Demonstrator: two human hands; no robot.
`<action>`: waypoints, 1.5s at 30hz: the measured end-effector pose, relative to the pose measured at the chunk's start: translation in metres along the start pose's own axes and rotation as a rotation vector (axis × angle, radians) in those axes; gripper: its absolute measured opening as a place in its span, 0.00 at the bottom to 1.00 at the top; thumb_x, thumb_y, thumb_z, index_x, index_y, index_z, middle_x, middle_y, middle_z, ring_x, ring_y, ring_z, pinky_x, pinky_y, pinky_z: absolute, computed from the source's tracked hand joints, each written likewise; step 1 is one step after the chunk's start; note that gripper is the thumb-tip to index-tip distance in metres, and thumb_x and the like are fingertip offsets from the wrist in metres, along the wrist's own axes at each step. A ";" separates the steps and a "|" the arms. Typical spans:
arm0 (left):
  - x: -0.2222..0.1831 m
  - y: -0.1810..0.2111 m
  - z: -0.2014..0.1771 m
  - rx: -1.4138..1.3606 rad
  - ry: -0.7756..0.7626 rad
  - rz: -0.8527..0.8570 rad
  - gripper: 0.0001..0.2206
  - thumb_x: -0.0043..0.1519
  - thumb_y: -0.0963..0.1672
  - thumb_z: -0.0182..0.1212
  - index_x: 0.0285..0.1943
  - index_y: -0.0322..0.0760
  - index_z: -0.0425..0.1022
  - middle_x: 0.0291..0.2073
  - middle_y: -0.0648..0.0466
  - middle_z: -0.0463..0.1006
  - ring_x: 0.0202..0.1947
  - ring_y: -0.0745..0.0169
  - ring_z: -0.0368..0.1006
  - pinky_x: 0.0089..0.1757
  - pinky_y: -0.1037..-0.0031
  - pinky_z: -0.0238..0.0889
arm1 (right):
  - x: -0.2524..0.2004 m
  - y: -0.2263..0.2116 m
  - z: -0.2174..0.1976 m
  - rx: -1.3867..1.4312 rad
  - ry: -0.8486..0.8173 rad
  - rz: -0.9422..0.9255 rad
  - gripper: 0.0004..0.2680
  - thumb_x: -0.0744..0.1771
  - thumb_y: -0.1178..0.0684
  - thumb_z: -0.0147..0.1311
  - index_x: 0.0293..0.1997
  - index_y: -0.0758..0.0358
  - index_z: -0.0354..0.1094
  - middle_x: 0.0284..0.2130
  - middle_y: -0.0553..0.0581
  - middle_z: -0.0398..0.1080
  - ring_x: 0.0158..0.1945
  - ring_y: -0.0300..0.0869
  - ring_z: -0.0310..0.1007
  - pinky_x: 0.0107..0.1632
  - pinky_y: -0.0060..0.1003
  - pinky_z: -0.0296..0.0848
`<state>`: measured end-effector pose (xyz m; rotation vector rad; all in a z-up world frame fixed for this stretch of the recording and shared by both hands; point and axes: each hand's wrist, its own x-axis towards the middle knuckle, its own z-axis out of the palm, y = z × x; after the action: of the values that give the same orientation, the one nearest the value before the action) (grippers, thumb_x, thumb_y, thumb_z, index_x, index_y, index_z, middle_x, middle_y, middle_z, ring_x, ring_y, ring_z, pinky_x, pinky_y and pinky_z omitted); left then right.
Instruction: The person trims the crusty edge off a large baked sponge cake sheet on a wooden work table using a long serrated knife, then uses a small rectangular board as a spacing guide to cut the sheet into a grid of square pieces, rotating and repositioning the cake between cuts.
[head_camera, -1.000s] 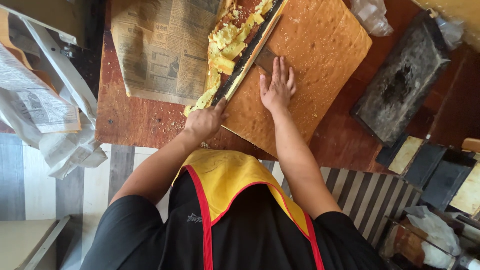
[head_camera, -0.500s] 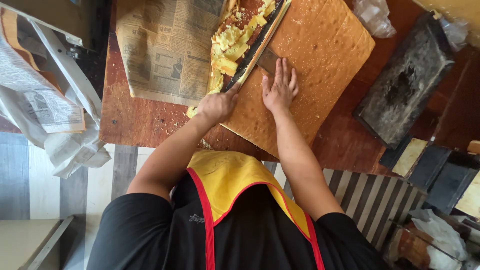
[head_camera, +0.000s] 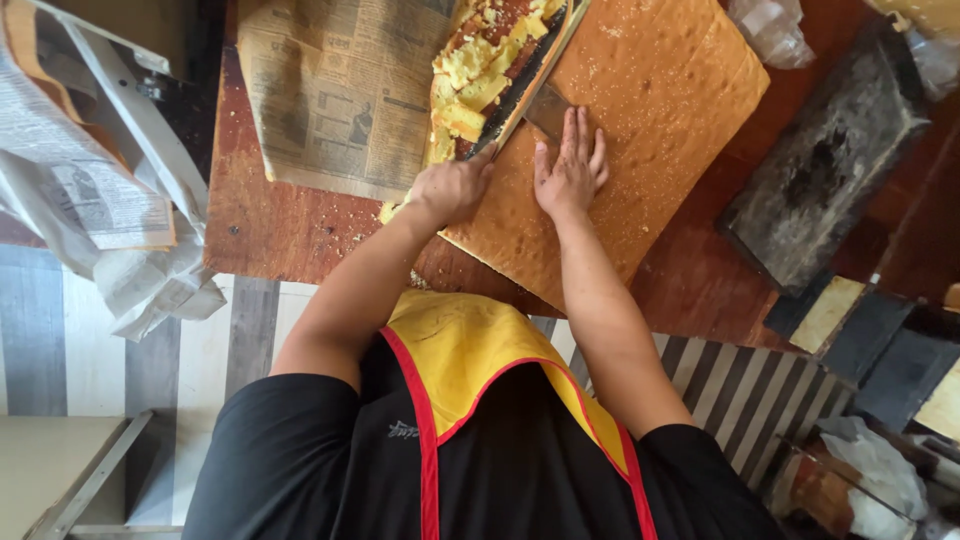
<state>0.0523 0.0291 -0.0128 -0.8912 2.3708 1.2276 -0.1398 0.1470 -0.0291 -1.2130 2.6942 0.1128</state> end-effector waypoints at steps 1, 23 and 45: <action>-0.006 -0.001 -0.001 -0.043 0.004 -0.023 0.25 0.73 0.54 0.31 0.81 0.60 0.44 0.46 0.40 0.81 0.46 0.41 0.78 0.53 0.54 0.67 | 0.000 0.000 0.001 0.003 0.012 -0.002 0.26 0.73 0.35 0.37 0.81 0.44 0.33 0.80 0.44 0.35 0.80 0.54 0.34 0.75 0.60 0.36; -0.044 -0.027 0.024 -0.077 0.009 0.022 0.26 0.73 0.55 0.34 0.81 0.56 0.49 0.43 0.40 0.83 0.45 0.41 0.80 0.51 0.55 0.71 | 0.005 -0.003 0.000 -0.051 -0.029 0.033 0.26 0.73 0.33 0.35 0.81 0.45 0.34 0.79 0.45 0.34 0.80 0.54 0.32 0.76 0.60 0.36; -0.076 -0.064 0.054 -0.097 -0.015 0.046 0.28 0.69 0.55 0.37 0.79 0.56 0.48 0.41 0.39 0.81 0.41 0.37 0.79 0.47 0.52 0.70 | 0.008 0.011 0.013 0.039 0.005 0.051 0.25 0.73 0.34 0.35 0.81 0.43 0.36 0.79 0.43 0.37 0.80 0.52 0.33 0.76 0.60 0.35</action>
<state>0.1517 0.0744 -0.0423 -0.8583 2.3494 1.3722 -0.1513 0.1498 -0.0435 -1.1354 2.7191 0.0644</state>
